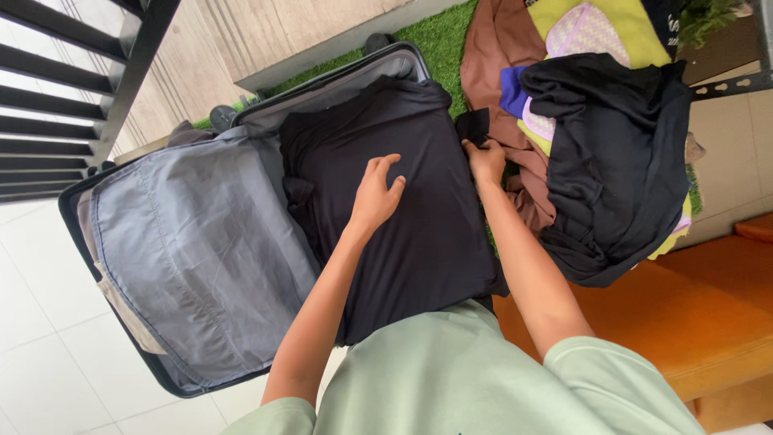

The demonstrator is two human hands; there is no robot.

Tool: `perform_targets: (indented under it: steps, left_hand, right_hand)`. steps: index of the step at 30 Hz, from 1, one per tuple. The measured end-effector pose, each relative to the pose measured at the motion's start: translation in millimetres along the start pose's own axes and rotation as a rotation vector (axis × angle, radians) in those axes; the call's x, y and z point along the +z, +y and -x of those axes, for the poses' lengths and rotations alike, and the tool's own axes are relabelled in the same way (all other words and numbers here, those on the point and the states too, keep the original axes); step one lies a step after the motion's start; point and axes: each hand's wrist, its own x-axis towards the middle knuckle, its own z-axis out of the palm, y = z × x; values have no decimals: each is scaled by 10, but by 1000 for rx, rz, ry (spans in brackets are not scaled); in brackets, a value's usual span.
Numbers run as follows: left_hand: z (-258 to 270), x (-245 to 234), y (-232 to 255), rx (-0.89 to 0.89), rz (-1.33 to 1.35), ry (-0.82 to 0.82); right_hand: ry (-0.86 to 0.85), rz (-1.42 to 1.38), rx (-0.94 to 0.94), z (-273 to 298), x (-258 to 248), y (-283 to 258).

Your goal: The person places folded black t-shirts into an open suitcase, smoothing the fabric by hand to fit them into the compartment.

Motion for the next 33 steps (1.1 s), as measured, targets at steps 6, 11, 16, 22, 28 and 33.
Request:
perform_targets:
  steps: [6,11,16,22,28,33]
  left_hand:
    - [-117,144,42,13,-28,-75]
    - [-223,168,118,-10,12,-117]
    - [-384,270,110,-60,15,-185]
    - [-786,478,129,-55,355,-208]
    - [-1285,302,835,-257,498,-332]
    - [-1415,406,1056,-194,223,-418]
  right_hand:
    - [-117,-703,-120,-116,-210,-85]
    - [5,-909,-290,-250,-875,-468]
    - [20,-866,-453,-246,-1397,-806]
    - [-68,-625,-627,103,-1668,-1147]
    - [-104,-300,-761,672,-1728,-1476]
    - [-133,-136,-924,970,-1630,-1622]
